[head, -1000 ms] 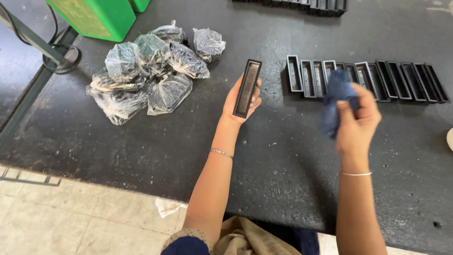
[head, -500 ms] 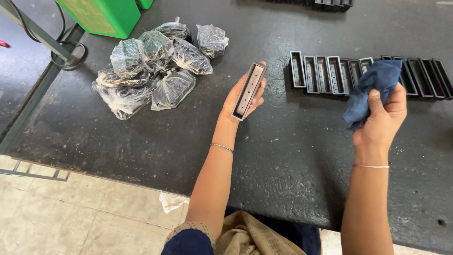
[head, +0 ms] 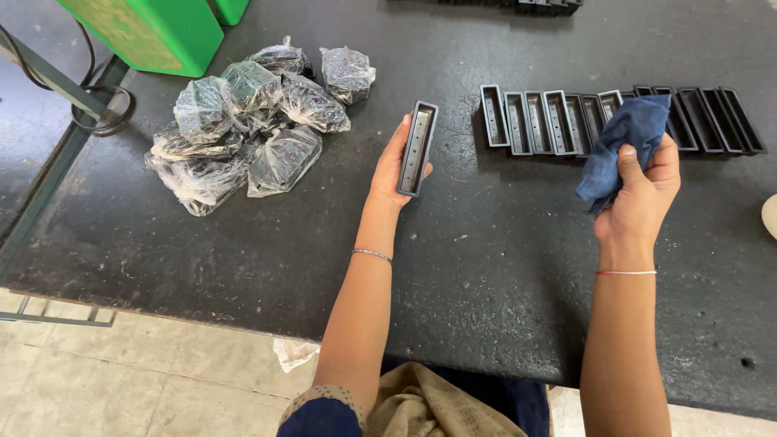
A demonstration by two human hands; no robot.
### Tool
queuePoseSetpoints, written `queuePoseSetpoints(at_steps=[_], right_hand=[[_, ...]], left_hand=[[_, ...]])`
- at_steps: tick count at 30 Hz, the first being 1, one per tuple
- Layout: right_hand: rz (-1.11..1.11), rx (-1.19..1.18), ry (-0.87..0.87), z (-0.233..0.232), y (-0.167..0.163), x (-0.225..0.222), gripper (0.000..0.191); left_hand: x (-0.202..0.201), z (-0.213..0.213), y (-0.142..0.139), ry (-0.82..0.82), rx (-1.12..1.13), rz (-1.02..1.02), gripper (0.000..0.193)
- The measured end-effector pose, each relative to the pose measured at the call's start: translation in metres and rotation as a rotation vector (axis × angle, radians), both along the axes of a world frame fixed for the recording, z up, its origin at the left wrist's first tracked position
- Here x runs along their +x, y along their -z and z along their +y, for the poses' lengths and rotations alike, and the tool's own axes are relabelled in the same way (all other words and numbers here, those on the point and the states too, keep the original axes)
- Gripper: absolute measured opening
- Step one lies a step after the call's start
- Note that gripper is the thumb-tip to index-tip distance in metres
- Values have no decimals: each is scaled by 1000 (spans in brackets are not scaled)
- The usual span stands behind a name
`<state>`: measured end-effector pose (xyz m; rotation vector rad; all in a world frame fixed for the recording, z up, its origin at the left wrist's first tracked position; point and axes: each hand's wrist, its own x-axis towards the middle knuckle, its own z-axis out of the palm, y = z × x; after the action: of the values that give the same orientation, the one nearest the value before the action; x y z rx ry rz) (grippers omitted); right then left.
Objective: The person unwraps black plastic rectangular parts from plastic bags one at a time, wipes each part with a blue cloth, and places the wiped parts in rows on the work table. A white bottle sits nearby on the table.
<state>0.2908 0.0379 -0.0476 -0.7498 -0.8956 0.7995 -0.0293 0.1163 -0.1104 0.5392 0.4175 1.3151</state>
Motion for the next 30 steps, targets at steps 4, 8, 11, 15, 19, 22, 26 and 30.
queuePoseSetpoints(at_steps=[4, 8, 11, 15, 19, 22, 26, 30], right_hand=[[-5, -1, -3, -2, -2, -2, 28], [0, -31, 1, -3, -3, -3, 27], [5, -29, -8, -1, -2, -2, 27], [6, -25, -17, 1, 1, -1, 28], [1, -19, -14, 2, 5, 1, 27], [-6, -16, -6, 4, 8, 2, 27], [8, -26, 10, 7, 12, 0, 27], [1, -37, 12, 8, 17, -2, 25]], left_hand=[[2, -2, -4, -73, -40, 91, 41], [5, 0, -3, -218, -24, 177, 45], [7, 2, 0, -289, -51, 164, 42], [8, 2, 2, -309, -54, 158, 41], [6, -2, -2, -297, -56, 160, 44], [5, -3, -4, -324, -64, 222, 49], [5, -2, 1, -440, 72, 215, 61], [4, -3, 4, -735, 279, 522, 49]])
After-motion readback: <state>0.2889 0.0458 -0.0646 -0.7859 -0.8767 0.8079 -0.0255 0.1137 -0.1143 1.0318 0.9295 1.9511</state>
